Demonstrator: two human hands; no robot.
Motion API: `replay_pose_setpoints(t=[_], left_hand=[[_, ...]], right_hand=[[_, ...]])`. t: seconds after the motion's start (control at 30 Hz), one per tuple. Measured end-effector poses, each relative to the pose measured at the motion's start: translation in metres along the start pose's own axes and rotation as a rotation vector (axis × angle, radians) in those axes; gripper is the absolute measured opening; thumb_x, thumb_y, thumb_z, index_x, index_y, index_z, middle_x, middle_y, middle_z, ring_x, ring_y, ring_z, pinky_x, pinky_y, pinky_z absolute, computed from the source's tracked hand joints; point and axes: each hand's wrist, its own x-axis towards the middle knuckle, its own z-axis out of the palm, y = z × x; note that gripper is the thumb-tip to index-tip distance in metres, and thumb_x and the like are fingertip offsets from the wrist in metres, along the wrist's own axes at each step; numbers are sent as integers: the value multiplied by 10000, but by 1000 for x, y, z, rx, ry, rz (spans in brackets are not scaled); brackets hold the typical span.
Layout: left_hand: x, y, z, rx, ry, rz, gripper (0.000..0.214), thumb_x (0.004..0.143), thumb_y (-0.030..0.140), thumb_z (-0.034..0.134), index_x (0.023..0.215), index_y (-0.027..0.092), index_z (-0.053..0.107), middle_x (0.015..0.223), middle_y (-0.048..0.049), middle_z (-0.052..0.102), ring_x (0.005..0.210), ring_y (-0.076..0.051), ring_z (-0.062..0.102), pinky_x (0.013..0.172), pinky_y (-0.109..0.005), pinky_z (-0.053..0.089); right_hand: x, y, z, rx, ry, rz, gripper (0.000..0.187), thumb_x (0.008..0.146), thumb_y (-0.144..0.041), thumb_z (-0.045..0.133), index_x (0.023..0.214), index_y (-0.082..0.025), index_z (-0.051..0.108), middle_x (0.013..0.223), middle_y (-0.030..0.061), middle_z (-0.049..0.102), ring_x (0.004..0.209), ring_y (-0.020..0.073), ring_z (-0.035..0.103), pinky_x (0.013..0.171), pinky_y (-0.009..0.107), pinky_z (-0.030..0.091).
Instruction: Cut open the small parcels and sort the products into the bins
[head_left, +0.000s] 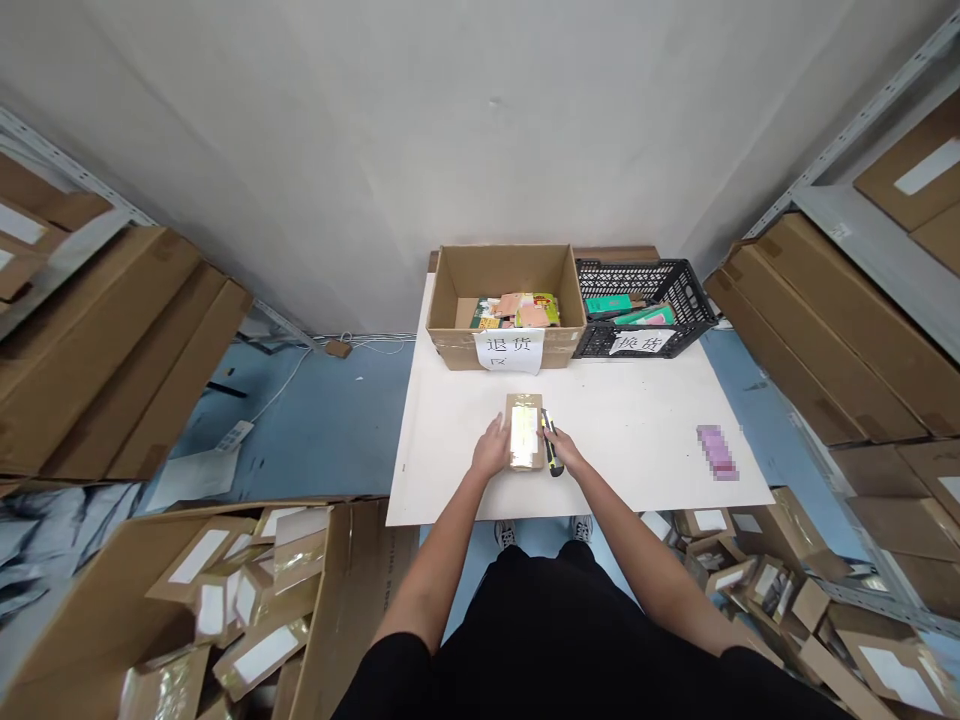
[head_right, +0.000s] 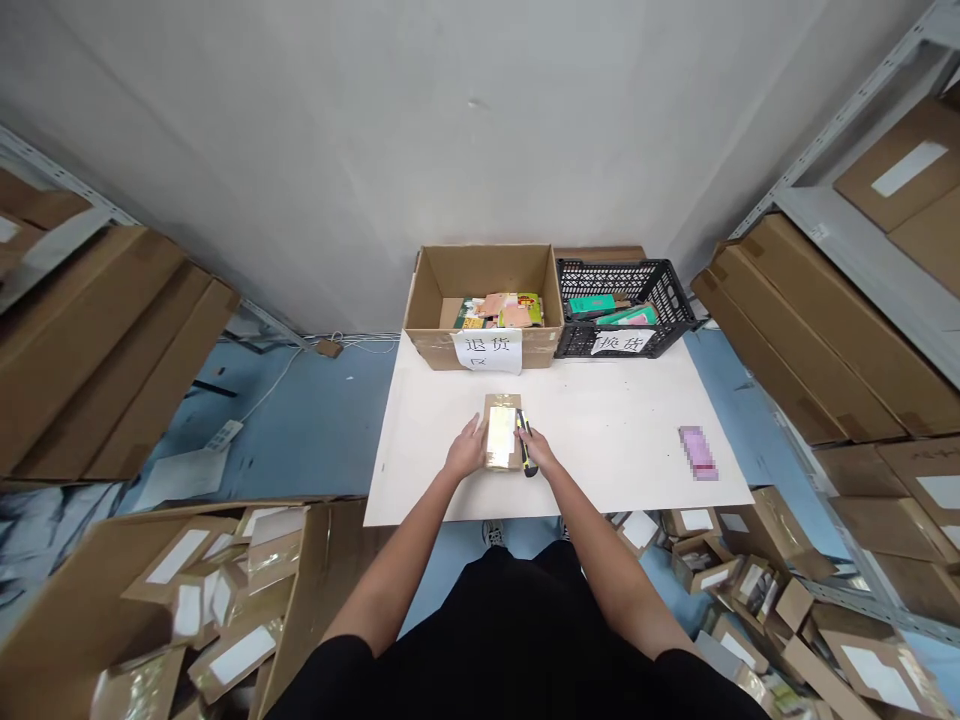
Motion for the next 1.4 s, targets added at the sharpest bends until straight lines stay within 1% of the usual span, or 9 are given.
replay_pose_setpoints(t=[0.1,0.23,0.4,0.53,0.63,0.8,1.1,1.3,1.4], left_hand=[[36,-13,-27,58,-177,238,1037,821,262,759,1703,205,216,1789,-141,149,1651,-327,150,1277,-448,326],[69,-21,-39,141,-309,355,1148,704,324,905,1673,284,289,1783,-124,187,1655,-333,127,1307,-528,237],[59,-3,0,145,-192,318,1083,816,470,831,1680,156,259,1758,-243,190,1651,-344,127,1293,-503,279],[42,32,32,107,-136,206,1094,857,513,777,1679,47,225,1733,-314,194,1640,-398,129,1213,-483,425],[38,46,38,111,-168,146,1102,862,528,770,1687,51,215,1748,-301,144,1647,-395,103,1146,-465,498],[38,48,28,72,-212,113,1062,886,600,719,1709,166,208,1783,-205,110,1657,-379,34,1132,-531,500],[34,55,24,23,-199,59,1069,891,606,704,1719,208,158,1778,-190,158,1652,-382,47,1088,-496,523],[36,54,18,101,-137,108,994,880,632,716,1704,331,246,1700,-177,327,1597,-439,148,1135,-589,416],[42,66,15,129,-121,98,974,865,651,727,1684,303,329,1574,-212,463,1510,-460,289,1130,-581,398]], right_hand=[[1,-5,14,-56,9,-30,389,993,-557,543,1028,-212,721,1163,78,792,1120,232,719,959,316,556],[3,-19,8,-324,123,-5,376,1022,-541,503,946,-218,679,1028,63,788,1003,226,730,860,280,545],[5,-43,1,-445,138,16,311,1085,-397,433,1277,-212,592,876,32,765,658,184,705,699,261,524],[19,-61,14,-717,96,-89,394,1054,-293,528,1446,-259,520,1088,67,788,912,233,752,832,279,514],[30,-68,27,-901,88,-91,411,1046,-262,523,1457,-272,537,1193,103,776,1090,286,726,907,323,498],[33,-64,30,-1007,80,-87,488,1038,-268,538,1524,-269,506,1191,132,771,1114,310,720,936,365,498],[-16,-36,-6,-1107,-51,9,495,870,-247,748,1354,-267,640,1147,149,762,1100,351,722,883,392,529],[-75,4,-47,-1160,-153,120,367,839,-156,717,1193,-254,716,1076,153,759,1031,354,743,810,390,538],[-96,22,-76,-1104,-150,163,302,867,-196,701,1159,-269,725,1031,135,765,1010,343,742,800,378,530]])
